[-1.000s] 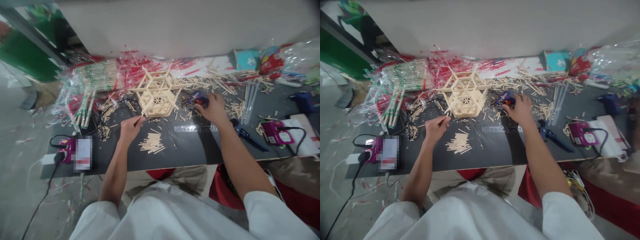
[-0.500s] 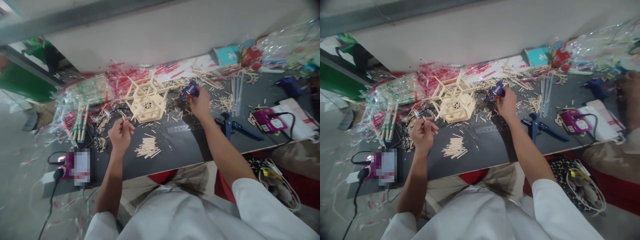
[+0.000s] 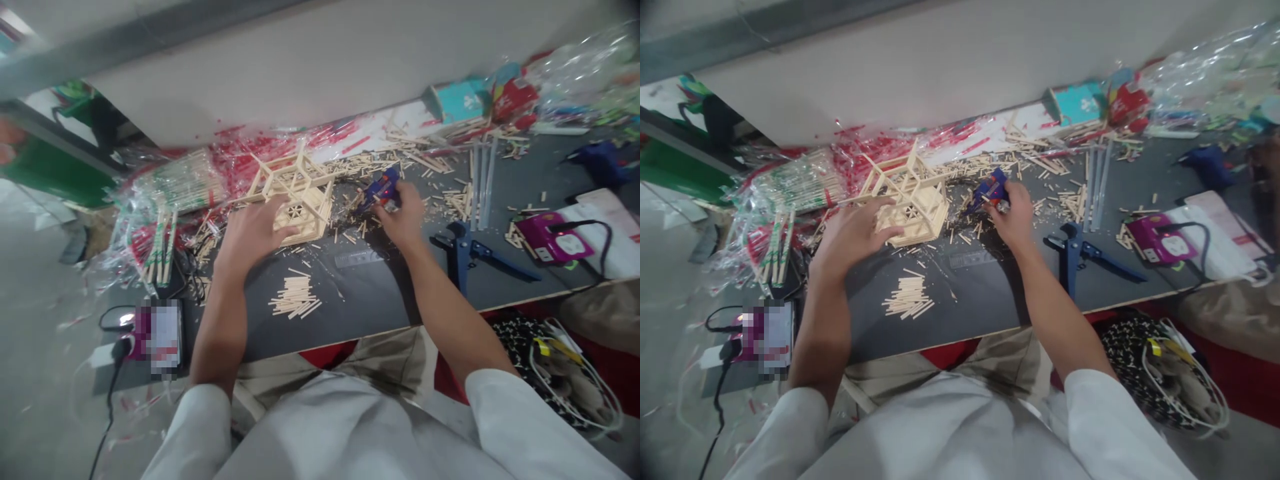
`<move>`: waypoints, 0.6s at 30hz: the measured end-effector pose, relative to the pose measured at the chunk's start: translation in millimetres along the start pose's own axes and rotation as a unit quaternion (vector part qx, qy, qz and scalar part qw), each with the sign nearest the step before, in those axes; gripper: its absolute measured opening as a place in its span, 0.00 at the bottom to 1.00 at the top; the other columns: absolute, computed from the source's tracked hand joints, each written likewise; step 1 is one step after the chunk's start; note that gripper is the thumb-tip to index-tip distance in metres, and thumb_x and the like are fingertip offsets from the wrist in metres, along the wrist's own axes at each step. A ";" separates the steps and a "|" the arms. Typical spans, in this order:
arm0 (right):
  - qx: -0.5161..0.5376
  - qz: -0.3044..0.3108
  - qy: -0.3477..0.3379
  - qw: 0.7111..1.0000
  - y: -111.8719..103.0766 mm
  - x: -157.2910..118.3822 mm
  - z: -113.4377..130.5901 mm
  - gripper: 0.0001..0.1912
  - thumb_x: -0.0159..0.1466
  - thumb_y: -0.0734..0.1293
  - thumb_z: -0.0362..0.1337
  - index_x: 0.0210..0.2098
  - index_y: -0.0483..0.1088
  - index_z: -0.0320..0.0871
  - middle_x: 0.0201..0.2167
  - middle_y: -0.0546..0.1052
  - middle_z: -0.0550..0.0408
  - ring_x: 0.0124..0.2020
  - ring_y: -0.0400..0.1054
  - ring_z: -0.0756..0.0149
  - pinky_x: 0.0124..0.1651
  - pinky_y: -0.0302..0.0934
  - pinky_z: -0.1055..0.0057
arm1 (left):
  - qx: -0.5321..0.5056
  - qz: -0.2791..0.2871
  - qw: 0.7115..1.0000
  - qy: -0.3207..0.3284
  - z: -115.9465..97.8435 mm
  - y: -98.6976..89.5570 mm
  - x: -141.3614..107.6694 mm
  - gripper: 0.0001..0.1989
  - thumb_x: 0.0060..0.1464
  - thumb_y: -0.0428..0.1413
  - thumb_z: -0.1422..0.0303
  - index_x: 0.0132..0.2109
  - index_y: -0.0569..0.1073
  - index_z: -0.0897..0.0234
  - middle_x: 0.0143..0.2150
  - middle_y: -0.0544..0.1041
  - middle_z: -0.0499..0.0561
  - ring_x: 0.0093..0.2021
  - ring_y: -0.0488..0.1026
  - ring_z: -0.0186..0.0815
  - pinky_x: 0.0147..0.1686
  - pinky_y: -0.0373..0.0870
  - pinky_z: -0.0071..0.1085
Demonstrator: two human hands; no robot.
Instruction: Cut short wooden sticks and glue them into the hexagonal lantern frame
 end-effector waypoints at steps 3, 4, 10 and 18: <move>0.004 0.005 0.011 1.000 1.4 -3.3 0.6 0.33 0.65 0.70 0.52 0.64 0.68 0.41 0.59 0.74 0.34 0.62 0.69 0.40 0.67 0.64 0.39 | 0.013 0.018 1.000 -0.014 -8.9 4.1 10.3 0.31 0.62 0.70 0.58 0.68 0.76 0.58 0.45 0.81 0.57 0.51 0.79 0.55 0.56 0.71 0.46; 0.007 0.009 0.015 1.000 2.1 -3.7 1.0 0.32 0.65 0.70 0.52 0.64 0.68 0.42 0.59 0.75 0.34 0.61 0.69 0.40 0.67 0.64 0.39 | 0.016 0.018 0.999 -0.023 -9.2 5.4 12.5 0.31 0.60 0.71 0.58 0.68 0.77 0.58 0.46 0.81 0.58 0.53 0.79 0.56 0.57 0.71 0.47; -0.009 -0.018 0.020 1.000 -2.1 -4.5 1.1 0.29 0.66 0.67 0.51 0.62 0.69 0.43 0.55 0.77 0.37 0.57 0.71 0.42 0.63 0.68 0.40 | 0.014 -0.017 1.000 -0.016 -3.0 14.5 21.8 0.26 0.63 0.68 0.53 0.60 0.79 0.65 0.46 0.80 0.59 0.53 0.79 0.56 0.57 0.72 0.46; -0.014 -0.023 0.029 0.999 2.0 -4.8 -7.3 0.32 0.65 0.70 0.51 0.62 0.70 0.39 0.54 0.78 0.35 0.55 0.73 0.43 0.62 0.69 0.43 | -0.015 -0.041 0.999 -0.019 -1.3 11.7 25.9 0.26 0.63 0.69 0.57 0.63 0.78 0.63 0.47 0.82 0.59 0.55 0.78 0.54 0.58 0.71 0.45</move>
Point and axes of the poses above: each hand's wrist, its own x-axis towards the middle knuckle, its own y-axis out of the palm, z = x × y, the point moved 9 cm from there along x, towards the middle knuckle
